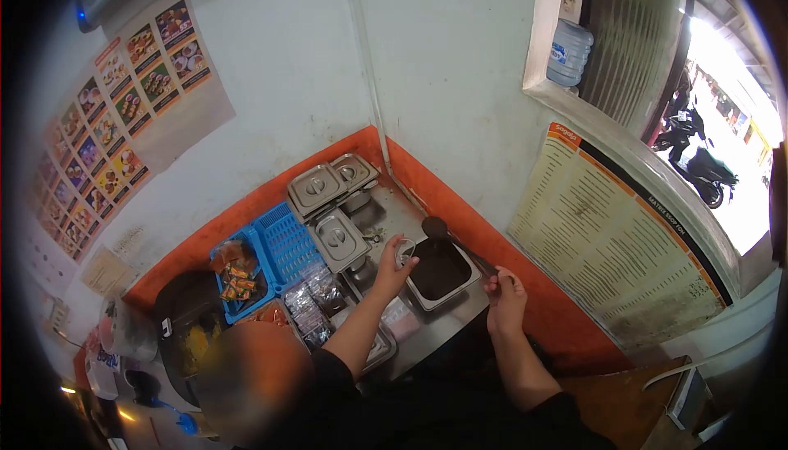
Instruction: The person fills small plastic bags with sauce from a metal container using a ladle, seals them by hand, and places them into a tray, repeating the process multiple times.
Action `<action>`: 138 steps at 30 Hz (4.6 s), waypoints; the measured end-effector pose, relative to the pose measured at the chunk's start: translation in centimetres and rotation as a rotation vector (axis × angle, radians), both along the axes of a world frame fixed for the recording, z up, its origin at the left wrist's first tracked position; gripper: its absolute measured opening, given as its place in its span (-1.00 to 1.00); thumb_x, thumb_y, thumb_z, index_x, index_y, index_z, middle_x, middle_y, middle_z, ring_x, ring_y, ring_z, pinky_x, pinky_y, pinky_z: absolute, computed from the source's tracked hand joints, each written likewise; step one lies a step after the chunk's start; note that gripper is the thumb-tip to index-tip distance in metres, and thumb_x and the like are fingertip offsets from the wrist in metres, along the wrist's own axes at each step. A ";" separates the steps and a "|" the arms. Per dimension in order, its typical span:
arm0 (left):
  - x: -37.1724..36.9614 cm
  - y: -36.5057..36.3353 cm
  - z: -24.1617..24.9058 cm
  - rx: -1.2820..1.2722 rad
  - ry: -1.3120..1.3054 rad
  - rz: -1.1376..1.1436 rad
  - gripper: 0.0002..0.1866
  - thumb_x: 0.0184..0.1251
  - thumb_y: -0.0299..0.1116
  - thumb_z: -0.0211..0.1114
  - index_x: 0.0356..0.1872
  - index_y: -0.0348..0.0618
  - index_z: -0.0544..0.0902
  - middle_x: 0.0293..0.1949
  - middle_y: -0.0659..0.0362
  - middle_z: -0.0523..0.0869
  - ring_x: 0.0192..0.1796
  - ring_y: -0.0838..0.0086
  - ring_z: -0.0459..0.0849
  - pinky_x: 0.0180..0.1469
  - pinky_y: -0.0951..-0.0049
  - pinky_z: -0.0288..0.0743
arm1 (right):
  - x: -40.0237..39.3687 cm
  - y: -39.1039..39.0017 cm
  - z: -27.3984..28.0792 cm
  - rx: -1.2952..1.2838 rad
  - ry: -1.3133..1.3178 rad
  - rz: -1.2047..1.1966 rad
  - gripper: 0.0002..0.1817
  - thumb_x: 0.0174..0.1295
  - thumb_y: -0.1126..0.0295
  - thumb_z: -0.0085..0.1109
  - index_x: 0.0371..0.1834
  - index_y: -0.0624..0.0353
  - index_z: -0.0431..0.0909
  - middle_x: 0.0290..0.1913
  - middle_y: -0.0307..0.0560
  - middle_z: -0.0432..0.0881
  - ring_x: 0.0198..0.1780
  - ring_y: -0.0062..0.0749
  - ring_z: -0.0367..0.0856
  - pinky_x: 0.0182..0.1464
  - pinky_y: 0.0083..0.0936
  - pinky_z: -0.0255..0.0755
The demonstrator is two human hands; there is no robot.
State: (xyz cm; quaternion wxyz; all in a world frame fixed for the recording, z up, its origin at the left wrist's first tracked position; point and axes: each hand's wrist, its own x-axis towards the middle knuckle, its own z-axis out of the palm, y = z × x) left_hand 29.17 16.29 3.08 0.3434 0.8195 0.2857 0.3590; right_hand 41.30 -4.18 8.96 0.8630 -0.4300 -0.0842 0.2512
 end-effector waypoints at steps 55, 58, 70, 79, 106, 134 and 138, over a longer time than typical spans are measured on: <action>-3.9 -8.6 10.1 -0.662 -0.449 -0.223 -0.56 0.06 -0.53 0.29 0.01 -0.22 0.40 -0.14 0.19 0.50 -0.08 0.60 0.46 -0.09 0.61 0.37 | -4.6 4.4 3.7 -0.073 -0.587 0.535 -0.84 0.16 0.49 0.08 -0.23 0.17 0.34 -0.30 -0.20 0.49 -0.29 -0.60 0.48 -0.17 -0.67 0.41; -6.9 -9.1 12.5 -0.740 -0.467 -0.190 -0.78 0.12 -0.52 0.25 -0.18 -0.25 0.54 -0.28 0.22 0.60 -0.22 0.63 0.53 -0.18 0.65 0.39 | -5.9 4.2 6.5 0.020 -0.367 0.626 -0.92 0.21 0.50 0.02 -0.26 0.20 0.36 -0.35 -0.23 0.51 -0.30 -0.65 0.47 -0.19 -0.66 0.42; -11.6 -9.9 13.5 -0.601 -0.588 0.036 -0.88 0.16 -0.48 0.23 -0.29 -0.28 0.58 -0.32 0.22 0.60 -0.26 0.61 0.55 -0.22 0.64 0.42 | -9.3 7.6 4.8 0.013 -0.890 0.686 -0.88 0.15 0.54 0.09 -0.25 0.25 0.44 -0.35 -0.22 0.53 -0.28 -0.64 0.50 -0.20 -0.69 0.39; -13.7 -10.9 15.9 -0.644 -0.543 0.198 -0.90 0.17 -0.49 0.22 -0.31 -0.27 0.59 -0.35 0.22 0.59 -0.25 0.59 0.55 -0.15 0.62 0.40 | -11.1 8.2 6.3 -0.031 -0.668 0.863 -0.86 0.15 0.56 0.09 -0.23 0.29 0.45 -0.29 -0.17 0.56 -0.24 -0.62 0.52 -0.16 -0.68 0.40; -13.9 -12.2 16.1 -0.426 -0.523 0.253 -0.90 0.11 -0.48 0.25 -0.34 -0.24 0.64 -0.40 0.19 0.57 -0.28 0.50 0.52 -0.22 0.57 0.36 | -12.1 6.7 8.6 0.098 -0.662 0.869 -0.90 0.19 0.54 0.01 -0.26 0.31 0.45 -0.35 -0.19 0.55 -0.32 -0.64 0.49 -0.20 -0.69 0.38; -20.0 -13.1 3.9 0.020 0.318 0.009 -0.92 0.08 -0.46 0.16 -0.41 -0.23 0.52 -0.42 -0.01 0.56 -0.30 0.07 0.53 -0.23 0.22 0.39 | -13.6 5.6 -1.6 -0.104 -1.521 1.106 -0.92 -0.03 0.46 0.12 -0.43 0.17 0.49 -0.42 -0.05 0.47 -0.30 -0.08 0.46 -0.22 -0.33 0.34; -20.4 -12.9 3.3 -0.040 0.358 -0.027 -0.91 0.09 -0.46 0.13 -0.38 -0.22 0.51 -0.44 -0.02 0.56 -0.30 0.08 0.53 -0.26 0.20 0.39 | -13.8 5.0 -2.5 -0.165 -1.334 1.190 -0.92 0.07 0.42 0.12 -0.40 0.17 0.51 -0.55 -0.14 0.44 -0.46 -0.39 0.42 -0.37 -0.48 0.31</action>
